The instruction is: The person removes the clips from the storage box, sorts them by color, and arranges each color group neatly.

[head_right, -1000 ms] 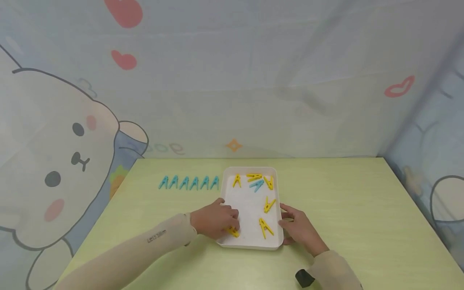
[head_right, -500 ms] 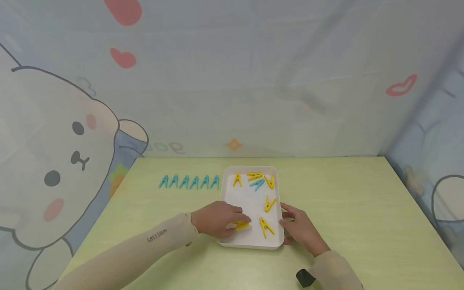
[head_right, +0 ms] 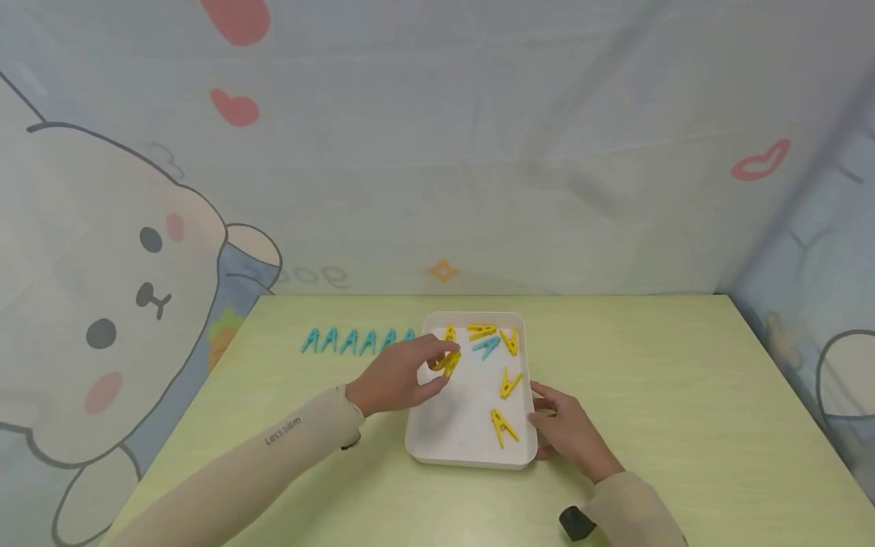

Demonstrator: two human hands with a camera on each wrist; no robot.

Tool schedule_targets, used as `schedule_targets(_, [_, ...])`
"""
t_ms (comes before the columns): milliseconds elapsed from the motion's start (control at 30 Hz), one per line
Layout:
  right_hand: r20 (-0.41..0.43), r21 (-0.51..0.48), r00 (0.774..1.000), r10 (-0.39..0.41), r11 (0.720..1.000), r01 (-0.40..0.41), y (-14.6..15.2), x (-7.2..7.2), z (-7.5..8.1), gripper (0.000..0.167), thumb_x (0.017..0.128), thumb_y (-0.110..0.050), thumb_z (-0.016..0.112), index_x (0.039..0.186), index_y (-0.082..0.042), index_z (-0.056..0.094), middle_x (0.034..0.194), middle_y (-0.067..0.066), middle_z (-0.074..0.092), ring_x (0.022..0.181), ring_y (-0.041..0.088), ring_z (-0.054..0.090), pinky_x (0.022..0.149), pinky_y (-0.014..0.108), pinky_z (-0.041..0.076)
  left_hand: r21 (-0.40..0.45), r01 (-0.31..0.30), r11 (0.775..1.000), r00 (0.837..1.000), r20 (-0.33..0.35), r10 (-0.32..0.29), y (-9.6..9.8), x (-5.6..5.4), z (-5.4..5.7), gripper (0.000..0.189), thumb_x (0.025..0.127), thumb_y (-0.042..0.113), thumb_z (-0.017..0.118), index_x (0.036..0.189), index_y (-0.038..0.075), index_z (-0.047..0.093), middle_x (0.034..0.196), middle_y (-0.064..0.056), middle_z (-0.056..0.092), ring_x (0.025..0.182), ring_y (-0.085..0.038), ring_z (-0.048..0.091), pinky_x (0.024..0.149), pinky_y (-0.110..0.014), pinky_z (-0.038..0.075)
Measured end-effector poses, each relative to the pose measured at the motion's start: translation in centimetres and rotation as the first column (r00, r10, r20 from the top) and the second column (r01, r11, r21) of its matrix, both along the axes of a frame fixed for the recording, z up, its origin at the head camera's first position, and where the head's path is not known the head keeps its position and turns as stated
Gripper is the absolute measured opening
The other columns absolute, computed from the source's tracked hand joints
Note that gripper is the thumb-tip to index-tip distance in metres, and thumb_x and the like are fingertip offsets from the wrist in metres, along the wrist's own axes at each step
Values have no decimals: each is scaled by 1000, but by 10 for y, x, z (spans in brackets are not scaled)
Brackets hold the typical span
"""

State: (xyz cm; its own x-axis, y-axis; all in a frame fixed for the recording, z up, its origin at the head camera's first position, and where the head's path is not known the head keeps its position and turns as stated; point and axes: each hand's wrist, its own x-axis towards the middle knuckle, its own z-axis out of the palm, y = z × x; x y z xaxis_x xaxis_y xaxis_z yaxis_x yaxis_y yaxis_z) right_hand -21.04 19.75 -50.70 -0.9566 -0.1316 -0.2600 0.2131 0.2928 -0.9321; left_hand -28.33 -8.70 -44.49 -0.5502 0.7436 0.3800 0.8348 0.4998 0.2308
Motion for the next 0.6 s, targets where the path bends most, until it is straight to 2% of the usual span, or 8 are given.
schedule_targets(133, [4, -4, 1000, 1, 1000, -1, 0, 0, 0, 60, 98, 0, 55, 153, -1, 31, 141, 35, 42, 104, 33, 62, 64, 43, 58, 148, -111, 983, 994, 20, 109, -6, -6, 0, 43, 88, 14, 73, 128, 9, 59, 98, 0, 63, 83, -12, 62, 68, -25, 50])
schedule_targets(267, [-1, -7, 1000, 5, 1000, -5, 1, 0, 1, 60, 98, -1, 55, 153, 0, 31, 140, 36, 41, 103, 33, 63, 64, 43, 58, 243, -247, 938, 968, 108, 227, -11, -14, -3, 45, 87, 13, 73, 129, 8, 59, 96, -1, 62, 82, -14, 62, 70, -27, 50])
schedule_targets(333, [-2, -9, 1000, 4, 1000, -4, 1, 0, 1, 60, 98, -1, 55, 153, 0, 31, 140, 35, 41, 102, 32, 63, 64, 43, 58, 259, -320, 911, 944, 168, 284, -14, -19, -4, 44, 88, 13, 72, 130, 8, 59, 96, -1, 61, 81, -13, 63, 71, -28, 51])
schedule_targets(467, [0, -16, 1000, 6, 1000, -6, 1, 0, 0, 61, 98, -1, 56, 153, -1, 31, 140, 35, 42, 100, 31, 64, 64, 44, 58, 273, -441, 855, 886, 283, 366, -21, -27, -8, 43, 89, 15, 70, 130, 8, 60, 93, -1, 60, 78, -14, 63, 71, -30, 52])
schedule_targets(600, [2, -21, 1000, 8, 1000, -8, 1, -1, -1, 61, 98, -2, 56, 154, -1, 30, 140, 35, 42, 100, 31, 64, 64, 44, 58, 234, -530, 815, 828, 351, 438, -28, -35, -14, 45, 89, 17, 69, 132, 9, 60, 91, -2, 61, 76, -15, 62, 67, -32, 51])
